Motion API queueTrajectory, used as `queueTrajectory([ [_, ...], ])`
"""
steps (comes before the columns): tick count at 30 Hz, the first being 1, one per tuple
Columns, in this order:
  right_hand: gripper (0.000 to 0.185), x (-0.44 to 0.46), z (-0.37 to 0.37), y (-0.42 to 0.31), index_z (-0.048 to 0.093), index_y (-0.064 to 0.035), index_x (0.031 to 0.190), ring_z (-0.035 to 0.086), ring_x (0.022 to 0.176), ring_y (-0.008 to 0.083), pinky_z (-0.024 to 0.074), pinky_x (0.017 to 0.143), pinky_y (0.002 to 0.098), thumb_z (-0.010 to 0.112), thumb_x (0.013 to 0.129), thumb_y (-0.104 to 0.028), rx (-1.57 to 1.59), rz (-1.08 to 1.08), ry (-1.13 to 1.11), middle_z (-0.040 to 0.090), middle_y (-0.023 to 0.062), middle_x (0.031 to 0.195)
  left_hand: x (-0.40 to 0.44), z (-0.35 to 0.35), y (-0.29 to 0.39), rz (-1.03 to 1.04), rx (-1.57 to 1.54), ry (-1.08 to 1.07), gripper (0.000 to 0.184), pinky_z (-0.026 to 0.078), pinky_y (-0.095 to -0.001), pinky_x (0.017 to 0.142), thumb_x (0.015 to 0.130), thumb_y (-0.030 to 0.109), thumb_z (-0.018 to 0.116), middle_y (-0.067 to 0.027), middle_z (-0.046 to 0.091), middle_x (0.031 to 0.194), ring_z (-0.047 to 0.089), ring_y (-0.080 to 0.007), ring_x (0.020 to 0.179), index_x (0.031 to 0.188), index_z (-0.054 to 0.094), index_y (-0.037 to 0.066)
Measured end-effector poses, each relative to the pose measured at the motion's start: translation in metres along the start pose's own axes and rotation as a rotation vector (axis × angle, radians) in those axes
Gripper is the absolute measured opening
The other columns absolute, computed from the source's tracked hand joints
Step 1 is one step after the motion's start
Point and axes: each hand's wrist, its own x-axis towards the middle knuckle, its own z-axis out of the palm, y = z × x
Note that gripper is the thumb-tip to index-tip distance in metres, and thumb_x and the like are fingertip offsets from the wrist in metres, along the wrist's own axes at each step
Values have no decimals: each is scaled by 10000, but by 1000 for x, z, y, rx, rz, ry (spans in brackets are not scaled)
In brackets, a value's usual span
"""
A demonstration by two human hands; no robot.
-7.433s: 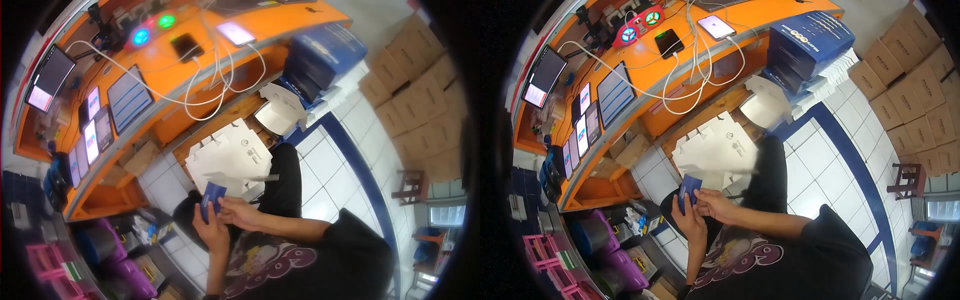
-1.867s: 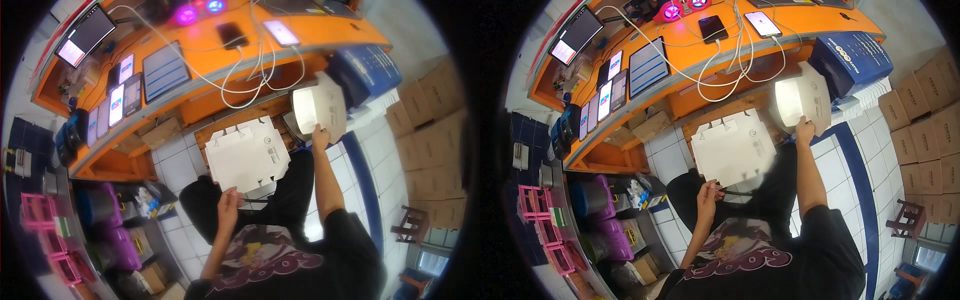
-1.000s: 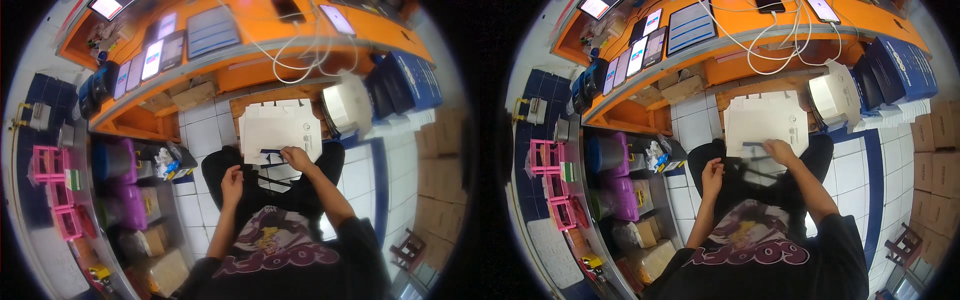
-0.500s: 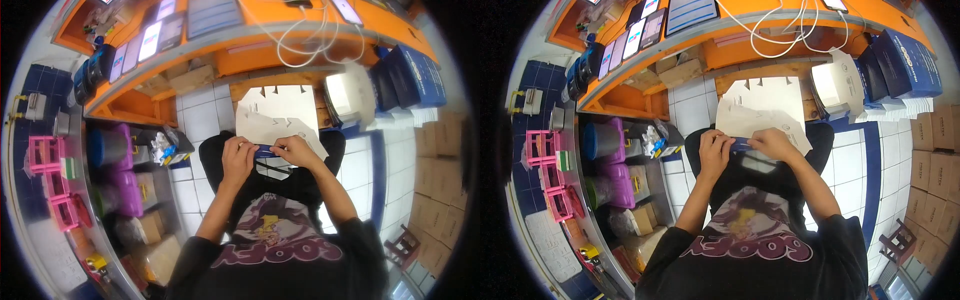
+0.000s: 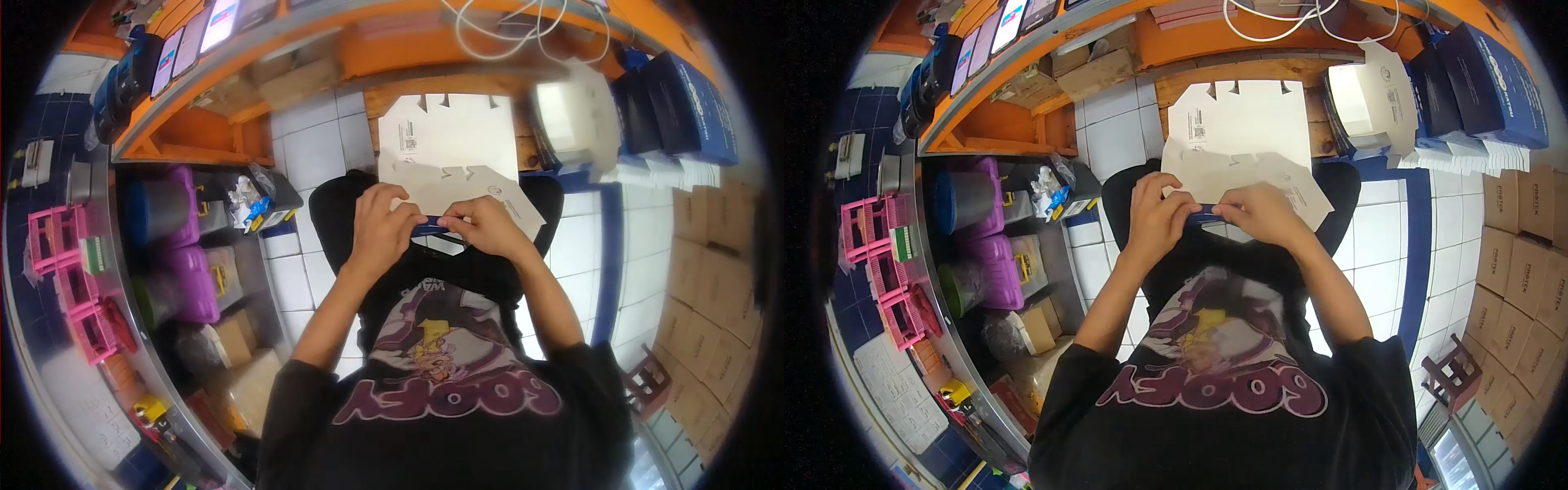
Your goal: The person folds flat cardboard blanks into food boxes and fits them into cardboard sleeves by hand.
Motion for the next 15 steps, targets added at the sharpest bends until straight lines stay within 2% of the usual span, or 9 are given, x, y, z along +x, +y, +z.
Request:
queueTrajectory([
  [5,247,-9,-5,-5,757,-66,899,668,672,290,490,649,384,704,920,-305,134,63,23,701,131,739,1,-12,-6,-281,-268,-10,177,438,-414,985,802,169,823,-129,623,1237,557,-332,1166,922,732,77],
  [9,246,-20,-18,-13,763,-34,932,667,668,246,507,665,335,761,893,-277,73,48,23,714,107,721,-11,-9,-19,-302,-441,-116,207,450,-403,981,817,196,821,-140,618,1263,554,-331,1174,949,735,62],
  [11,240,-33,-30,-14,775,-67,921,669,896,302,480,868,397,744,882,-302,-96,-30,104,737,107,844,-14,-10,-19,-482,-558,-49,166,477,-378,933,838,162,803,-143,628,1249,588,-311,1134,939,734,50],
  [12,231,-39,-36,-17,781,-81,919,662,1006,324,458,971,422,743,872,-304,-174,-34,137,746,107,900,-15,-11,-20,-481,-555,-40,166,477,-378,933,838,162,803,-143,628,1249,588,-311,1134,939,734,50],
  [14,209,-43,-41,-9,783,-87,910,662,1005,318,451,978,413,750,865,-288,-250,-9,187,746,102,891,-17,-14,-23,-576,-602,-9,159,457,-335,976,877,142,774,-136,640,1254,610,-235,1142,954,705,21],
  [15,186,-44,-43,-7,784,-93,901,662,1004,312,444,985,404,756,858,-271,-324,24,239,745,98,882,-17,-12,-22,-571,-606,-10,159,457,-335,976,877,142,774,-136,640,1254,610,-235,1142,954,705,21],
])
